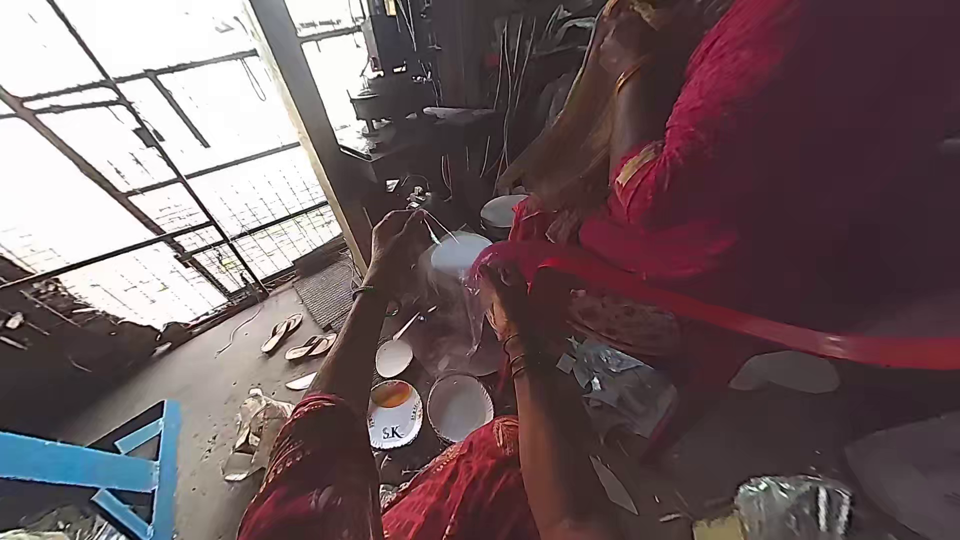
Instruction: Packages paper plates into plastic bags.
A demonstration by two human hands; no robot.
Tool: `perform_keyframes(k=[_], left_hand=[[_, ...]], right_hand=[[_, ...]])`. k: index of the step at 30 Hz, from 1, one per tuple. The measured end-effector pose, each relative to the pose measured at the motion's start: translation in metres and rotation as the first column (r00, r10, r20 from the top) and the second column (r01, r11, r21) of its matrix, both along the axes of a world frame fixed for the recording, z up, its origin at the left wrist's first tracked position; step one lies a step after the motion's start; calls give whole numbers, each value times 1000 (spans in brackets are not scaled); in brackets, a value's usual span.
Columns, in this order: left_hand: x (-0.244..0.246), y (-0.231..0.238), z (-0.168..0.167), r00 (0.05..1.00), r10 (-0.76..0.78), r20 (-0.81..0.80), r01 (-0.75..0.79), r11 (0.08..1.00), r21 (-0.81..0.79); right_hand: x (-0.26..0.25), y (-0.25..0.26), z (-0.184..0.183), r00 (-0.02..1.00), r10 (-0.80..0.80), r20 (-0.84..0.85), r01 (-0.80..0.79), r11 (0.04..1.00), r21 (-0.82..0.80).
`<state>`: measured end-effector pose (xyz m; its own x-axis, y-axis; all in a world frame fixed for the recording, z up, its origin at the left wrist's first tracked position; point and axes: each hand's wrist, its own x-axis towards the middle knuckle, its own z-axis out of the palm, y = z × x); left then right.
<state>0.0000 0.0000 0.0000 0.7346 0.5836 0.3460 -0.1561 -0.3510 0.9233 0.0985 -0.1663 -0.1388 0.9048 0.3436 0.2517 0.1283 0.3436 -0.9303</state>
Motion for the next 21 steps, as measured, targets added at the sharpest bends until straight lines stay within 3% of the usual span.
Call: perform_keyframes(k=[6, 9, 14, 17, 21], left_hand=[[24, 0, 9, 998, -40, -44, 41, 998, 37], [24, -7, 16, 997, -41, -72, 44, 999, 32], [25, -19, 19, 996, -73, -40, 73, 997, -6], [25, -19, 16, 995, -83, -51, 84, 996, 13], [21, -26, 24, 958, -57, -280, 122, 967, 222]], right_hand=[[1, -9, 4, 986, -105, -133, 109, 994, 23], [5, 0, -4, 970, -85, -228, 119, 983, 139], [-2, 13, -6, 944, -39, -327, 94, 983, 155], [-13, 19, -1, 969, -79, -233, 99, 992, 78], [-17, 17, 12, 964, -233, 132, 232, 972, 23]])
